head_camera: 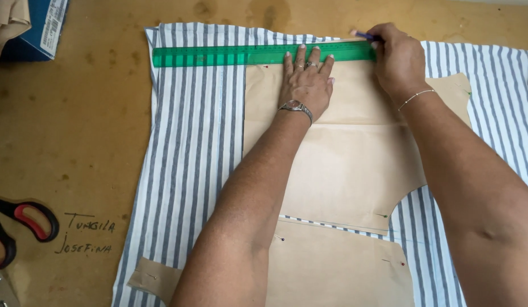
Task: The person marks a striped fabric using a paper pattern, a green ruler, and a pencil. Then, the person uses an electric rotary cutter to cut the fabric along the pattern's edge.
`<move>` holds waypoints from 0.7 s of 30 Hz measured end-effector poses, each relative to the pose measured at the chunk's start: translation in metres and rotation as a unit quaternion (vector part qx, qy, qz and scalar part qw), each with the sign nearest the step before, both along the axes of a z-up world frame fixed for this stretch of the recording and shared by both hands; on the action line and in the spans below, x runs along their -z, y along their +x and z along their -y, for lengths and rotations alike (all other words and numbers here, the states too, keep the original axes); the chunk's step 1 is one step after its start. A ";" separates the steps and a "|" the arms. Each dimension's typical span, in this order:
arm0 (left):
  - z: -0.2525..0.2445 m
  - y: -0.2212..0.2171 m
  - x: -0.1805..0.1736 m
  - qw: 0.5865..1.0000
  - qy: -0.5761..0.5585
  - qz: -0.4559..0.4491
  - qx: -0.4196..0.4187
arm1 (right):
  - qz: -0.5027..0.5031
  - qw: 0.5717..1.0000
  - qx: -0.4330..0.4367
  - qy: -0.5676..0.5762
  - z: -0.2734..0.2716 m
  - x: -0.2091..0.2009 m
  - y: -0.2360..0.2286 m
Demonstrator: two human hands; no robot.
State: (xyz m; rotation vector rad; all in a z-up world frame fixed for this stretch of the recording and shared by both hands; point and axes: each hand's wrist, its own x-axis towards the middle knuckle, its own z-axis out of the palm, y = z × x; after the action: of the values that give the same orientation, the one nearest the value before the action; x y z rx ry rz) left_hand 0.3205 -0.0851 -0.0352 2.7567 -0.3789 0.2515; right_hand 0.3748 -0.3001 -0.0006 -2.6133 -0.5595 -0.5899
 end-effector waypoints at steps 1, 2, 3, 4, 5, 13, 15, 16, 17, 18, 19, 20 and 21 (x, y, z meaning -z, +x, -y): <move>0.000 0.000 -0.002 1.000 0.008 -0.008 0.000 | 0.006 0.999 -0.021 -0.032 -0.003 0.005 0.005; 0.000 0.000 -0.004 1.000 0.016 -0.015 0.000 | 0.013 0.997 -0.042 -0.064 -0.007 0.009 0.011; 0.000 0.001 -0.004 1.000 0.016 -0.016 -0.002 | 0.013 0.997 -0.043 -0.065 -0.014 0.010 0.011; 0.000 0.001 -0.003 1.000 0.012 -0.017 -0.001 | 0.028 0.997 -0.051 -0.048 -0.021 0.010 0.012; 0.000 0.001 -0.002 1.000 0.009 -0.018 -0.001 | 0.042 0.997 -0.059 -0.031 -0.028 0.012 0.012; 0.000 0.003 0.003 1.000 0.008 -0.005 -0.004 | 0.070 0.996 -0.031 -0.051 -0.045 0.018 0.024; 0.001 0.003 0.005 1.000 0.006 -0.003 -0.004 | 0.065 0.995 -0.032 -0.064 -0.042 0.015 0.024; 0.001 0.003 0.005 1.000 0.006 -0.003 -0.004 | 0.066 0.995 -0.035 -0.068 -0.039 0.015 0.025; 0.001 0.003 0.005 1.000 0.005 -0.002 -0.005 | 0.069 0.994 -0.039 -0.072 -0.036 0.015 0.026; 0.000 0.004 0.004 1.000 0.005 -0.002 -0.004 | 0.069 0.994 -0.039 -0.072 -0.030 0.018 0.030; 0.001 0.004 0.004 1.000 0.005 -0.006 -0.004 | 0.088 0.991 -0.040 -0.095 -0.023 0.020 0.033; 0.001 0.004 0.003 1.000 0.004 -0.010 -0.004 | 0.107 0.987 -0.042 -0.117 -0.016 0.023 0.035; 0.001 0.003 0.003 1.000 0.004 -0.011 -0.003 | 0.106 0.987 -0.040 -0.117 -0.009 0.024 0.036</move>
State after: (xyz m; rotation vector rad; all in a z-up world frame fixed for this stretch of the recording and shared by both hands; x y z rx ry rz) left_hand 0.3238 -0.0860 -0.0383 2.7657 -0.3676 0.2223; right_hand 0.4108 -0.2911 -0.0248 -2.7452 -0.8435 -0.8271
